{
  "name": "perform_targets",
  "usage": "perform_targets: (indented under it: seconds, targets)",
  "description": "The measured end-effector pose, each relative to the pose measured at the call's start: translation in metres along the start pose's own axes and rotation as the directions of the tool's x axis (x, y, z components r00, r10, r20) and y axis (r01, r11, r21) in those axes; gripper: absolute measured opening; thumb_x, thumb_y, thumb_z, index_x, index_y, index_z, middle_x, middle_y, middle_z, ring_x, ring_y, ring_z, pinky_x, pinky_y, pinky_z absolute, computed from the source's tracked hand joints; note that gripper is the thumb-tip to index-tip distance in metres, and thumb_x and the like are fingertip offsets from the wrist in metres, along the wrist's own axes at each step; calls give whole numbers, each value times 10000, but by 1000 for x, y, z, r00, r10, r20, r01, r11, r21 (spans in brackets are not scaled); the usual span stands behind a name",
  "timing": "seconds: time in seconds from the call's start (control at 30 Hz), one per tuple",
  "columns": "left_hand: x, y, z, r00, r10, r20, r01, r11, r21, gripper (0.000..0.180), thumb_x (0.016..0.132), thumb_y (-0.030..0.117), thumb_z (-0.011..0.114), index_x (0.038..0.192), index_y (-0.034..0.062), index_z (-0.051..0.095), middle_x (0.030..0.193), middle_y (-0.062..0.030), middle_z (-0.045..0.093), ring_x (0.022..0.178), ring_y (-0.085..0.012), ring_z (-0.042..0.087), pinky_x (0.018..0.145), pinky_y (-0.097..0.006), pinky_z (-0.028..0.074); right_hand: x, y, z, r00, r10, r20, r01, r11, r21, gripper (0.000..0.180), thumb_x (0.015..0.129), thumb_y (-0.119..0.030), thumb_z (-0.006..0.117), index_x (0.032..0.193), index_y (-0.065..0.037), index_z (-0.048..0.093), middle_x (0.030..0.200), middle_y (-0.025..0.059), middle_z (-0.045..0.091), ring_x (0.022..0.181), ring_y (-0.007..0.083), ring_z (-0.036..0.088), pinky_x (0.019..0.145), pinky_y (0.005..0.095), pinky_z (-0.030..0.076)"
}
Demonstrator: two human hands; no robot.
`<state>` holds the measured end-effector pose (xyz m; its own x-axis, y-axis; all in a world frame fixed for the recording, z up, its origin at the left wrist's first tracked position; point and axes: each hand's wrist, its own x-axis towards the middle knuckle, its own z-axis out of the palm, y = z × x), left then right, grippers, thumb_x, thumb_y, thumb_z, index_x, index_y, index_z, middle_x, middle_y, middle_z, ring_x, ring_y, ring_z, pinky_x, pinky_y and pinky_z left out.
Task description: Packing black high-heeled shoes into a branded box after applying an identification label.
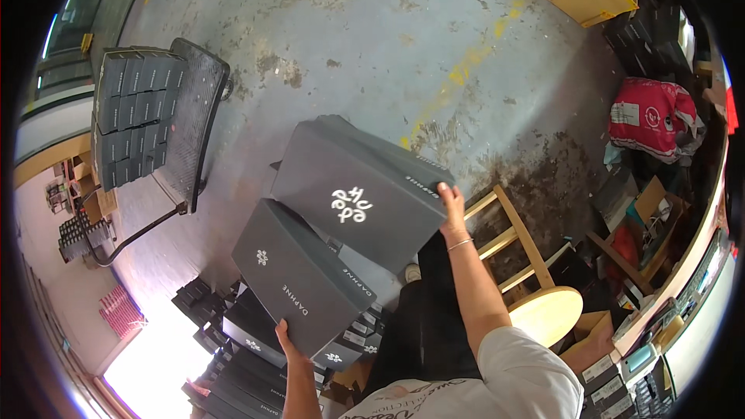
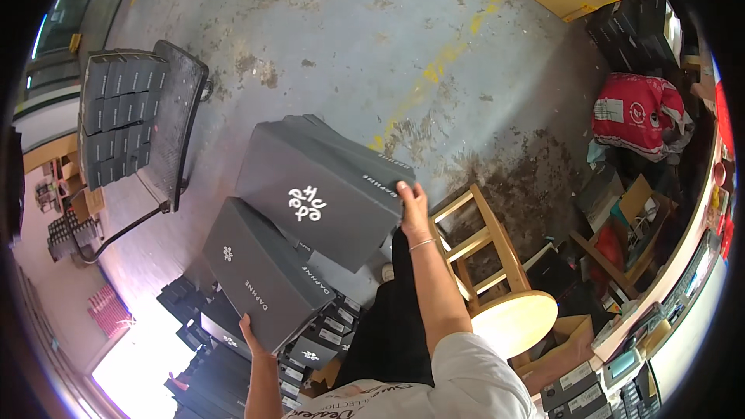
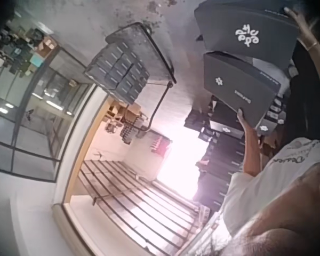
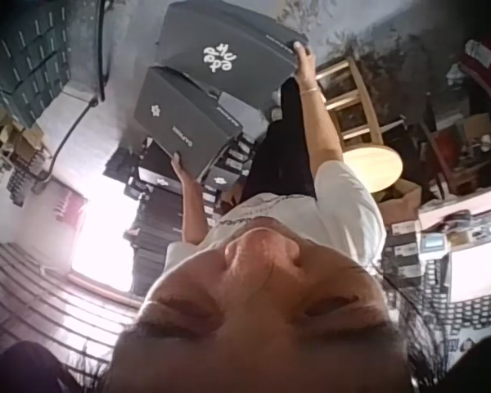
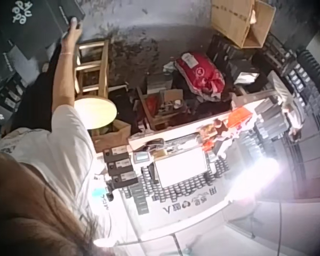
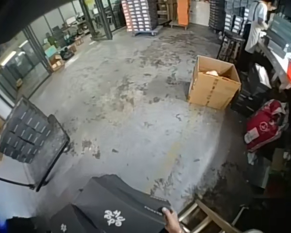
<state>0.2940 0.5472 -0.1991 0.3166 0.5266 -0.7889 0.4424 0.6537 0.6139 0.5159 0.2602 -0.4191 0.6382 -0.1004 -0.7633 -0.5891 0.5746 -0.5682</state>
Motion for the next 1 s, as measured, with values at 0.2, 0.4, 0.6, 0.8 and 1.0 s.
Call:
perform_targets:
  seconds: [0.2,0.4,0.6,0.8,1.0]
  targets:
    - [45,-9,31,1000,-10,11,9,997,70,625,772,482,598,1212,48,512,1094,-113,600,986,-266,597,873,-388,493,80,-36,-88,999,3,33,-6,996,94,491,835,-411,629,1030,37,576,875,93,627,709,181,626,687,293,534]
    - [111,-48,95,997,-17,69,20,999,-34,592,783,435,594,1211,36,504,1092,-120,597,976,-272,601,851,-399,506,138,-64,-103,956,-198,215,204,979,-6,365,952,-315,487,1166,-27,556,1074,122,619,927,201,612,818,334,519]
    - [154,-87,147,971,195,140,-217,962,164,484,882,204,517,1316,20,408,1252,-89,509,1161,-238,491,988,-378,396,229,6,-92,997,36,69,-24,987,-162,347,921,-345,562,1107,-54,592,902,38,617,768,109,583,636,266,488]
    - [151,-80,148,990,-36,137,-2,963,269,445,953,232,514,1361,126,373,1303,-34,468,1201,-197,439,1000,-417,354,241,92,-58,964,-39,-262,-45,950,-309,575,845,-331,665,1280,5,496,979,104,625,771,120,569,615,268,467]
    - [149,-57,149,992,-108,59,58,832,552,613,913,261,587,1423,150,265,1344,-76,424,1189,-225,442,946,-452,397,150,93,-83,991,-126,-49,40,620,-784,430,895,-273,610,1241,-23,554,1053,73,643,799,129,581,619,285,480]
